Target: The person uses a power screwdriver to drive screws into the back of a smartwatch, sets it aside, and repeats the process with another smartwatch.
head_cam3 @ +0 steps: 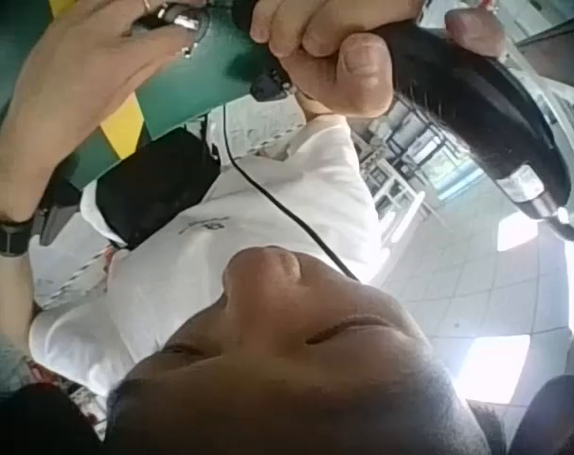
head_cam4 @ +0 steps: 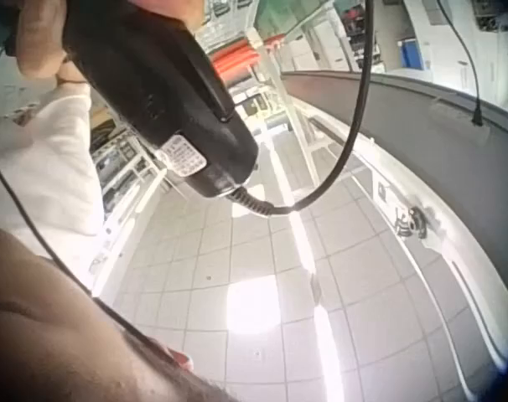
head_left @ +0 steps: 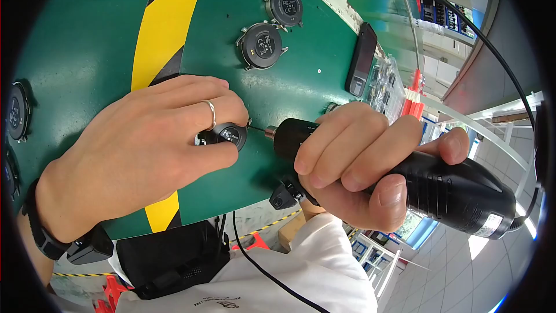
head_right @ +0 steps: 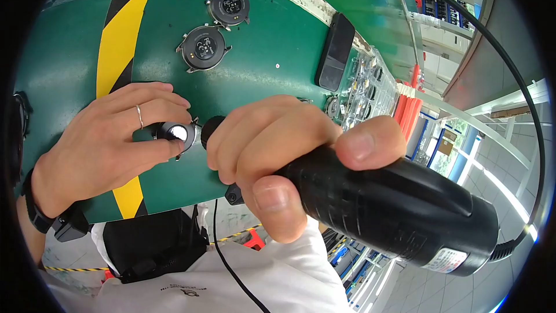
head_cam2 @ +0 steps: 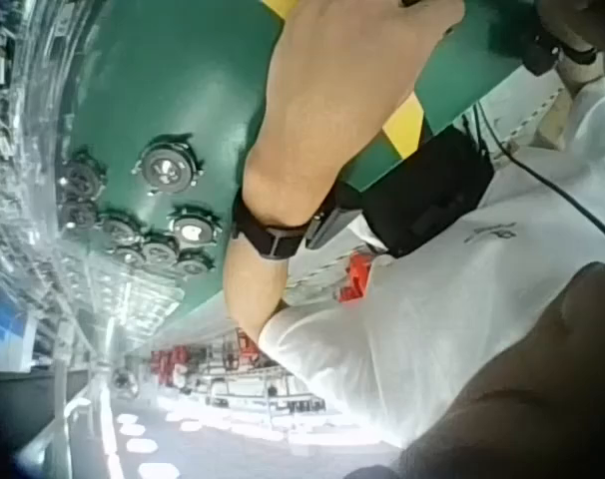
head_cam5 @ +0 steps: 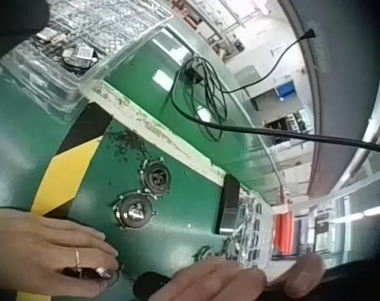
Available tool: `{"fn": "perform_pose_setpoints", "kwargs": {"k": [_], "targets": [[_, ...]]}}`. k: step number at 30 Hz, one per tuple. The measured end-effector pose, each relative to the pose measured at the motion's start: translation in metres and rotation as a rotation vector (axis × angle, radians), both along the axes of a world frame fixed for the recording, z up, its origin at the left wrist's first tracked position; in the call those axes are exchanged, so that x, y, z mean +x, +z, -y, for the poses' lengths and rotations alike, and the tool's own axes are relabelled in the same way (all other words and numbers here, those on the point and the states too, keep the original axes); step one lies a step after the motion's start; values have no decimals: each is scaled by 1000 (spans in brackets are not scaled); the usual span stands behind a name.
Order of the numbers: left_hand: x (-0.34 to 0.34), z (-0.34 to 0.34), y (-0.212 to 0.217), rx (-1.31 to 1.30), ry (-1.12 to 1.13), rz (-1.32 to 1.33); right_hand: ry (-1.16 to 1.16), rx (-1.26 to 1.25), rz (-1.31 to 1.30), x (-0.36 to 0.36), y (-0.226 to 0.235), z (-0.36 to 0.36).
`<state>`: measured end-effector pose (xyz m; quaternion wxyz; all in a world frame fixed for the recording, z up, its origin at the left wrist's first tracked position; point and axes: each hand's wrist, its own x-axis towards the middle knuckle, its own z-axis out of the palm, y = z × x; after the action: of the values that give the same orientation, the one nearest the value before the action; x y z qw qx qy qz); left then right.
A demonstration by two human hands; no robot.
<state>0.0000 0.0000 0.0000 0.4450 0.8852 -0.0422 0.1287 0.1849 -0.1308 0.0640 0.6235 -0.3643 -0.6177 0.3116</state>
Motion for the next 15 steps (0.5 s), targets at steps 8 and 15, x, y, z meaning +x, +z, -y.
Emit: {"fn": "perform_pose_setpoints", "kwargs": {"k": [8, 15], "targets": [[-1, 2, -2, -33, 32, 34, 28, 38, 53, -3, 0, -3], [0, 3, -4, -27, 35, 26, -32, 51, 2, -5, -2, 0]]}}
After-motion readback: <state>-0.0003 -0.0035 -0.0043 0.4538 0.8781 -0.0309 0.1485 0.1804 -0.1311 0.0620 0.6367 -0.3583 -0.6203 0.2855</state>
